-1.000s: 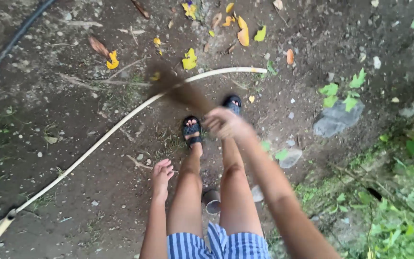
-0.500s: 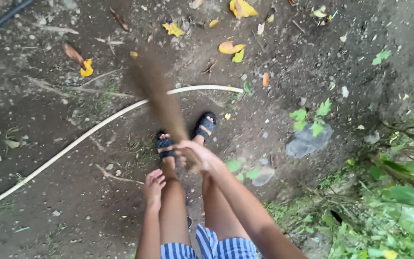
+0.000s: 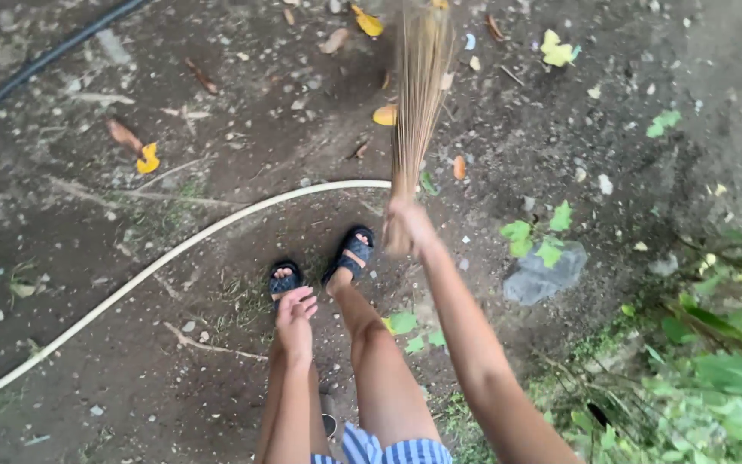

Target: Sweeping an outdoor dirt ground using a stick broom.

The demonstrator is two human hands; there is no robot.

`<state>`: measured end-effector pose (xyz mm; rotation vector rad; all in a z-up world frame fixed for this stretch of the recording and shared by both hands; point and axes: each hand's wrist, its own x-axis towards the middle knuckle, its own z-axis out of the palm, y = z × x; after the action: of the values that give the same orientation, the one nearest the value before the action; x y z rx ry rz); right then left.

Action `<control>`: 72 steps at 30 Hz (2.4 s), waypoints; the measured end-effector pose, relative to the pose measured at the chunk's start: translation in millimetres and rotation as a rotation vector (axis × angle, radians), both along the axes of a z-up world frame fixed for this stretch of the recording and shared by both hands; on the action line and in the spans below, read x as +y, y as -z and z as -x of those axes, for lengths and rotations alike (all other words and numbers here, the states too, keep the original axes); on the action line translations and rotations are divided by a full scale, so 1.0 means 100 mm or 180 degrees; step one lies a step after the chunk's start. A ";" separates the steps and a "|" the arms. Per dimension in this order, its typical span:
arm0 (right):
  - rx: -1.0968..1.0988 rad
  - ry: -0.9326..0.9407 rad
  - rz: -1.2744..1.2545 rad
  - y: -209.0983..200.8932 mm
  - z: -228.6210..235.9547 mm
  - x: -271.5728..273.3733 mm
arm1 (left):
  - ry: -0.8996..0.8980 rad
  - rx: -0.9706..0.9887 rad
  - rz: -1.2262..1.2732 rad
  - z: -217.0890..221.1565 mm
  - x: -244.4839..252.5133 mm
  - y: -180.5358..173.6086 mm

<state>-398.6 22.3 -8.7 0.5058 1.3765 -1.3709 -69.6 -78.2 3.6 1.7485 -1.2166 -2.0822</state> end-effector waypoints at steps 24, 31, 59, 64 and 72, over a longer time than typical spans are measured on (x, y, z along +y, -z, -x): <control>-0.2305 0.1003 -0.0178 -1.10 -0.71 2.42 | 0.0625 -0.0632 -0.0704 0.25 -0.05 0.02; -0.1495 0.1115 -0.0850 -0.98 -0.36 2.49 | 0.1326 -0.0620 -0.0556 0.34 0.05 0.00; -0.1079 0.2684 -0.0370 -1.01 -2.27 1.75 | 0.2612 -0.0390 -0.0567 1.91 -0.15 0.62; -0.1846 0.5222 0.0573 0.15 -2.36 1.23 | 0.3048 -0.0468 -0.0567 2.33 -0.41 0.66; -0.1060 0.3864 0.1858 0.31 0.43 0.26 | 0.3263 -0.0817 -0.0131 2.59 -1.40 0.27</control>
<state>-442.1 48.3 -40.0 1.1813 0.2421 -2.3752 -328.7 -217.8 -23.5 1.5906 -2.5656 -2.3379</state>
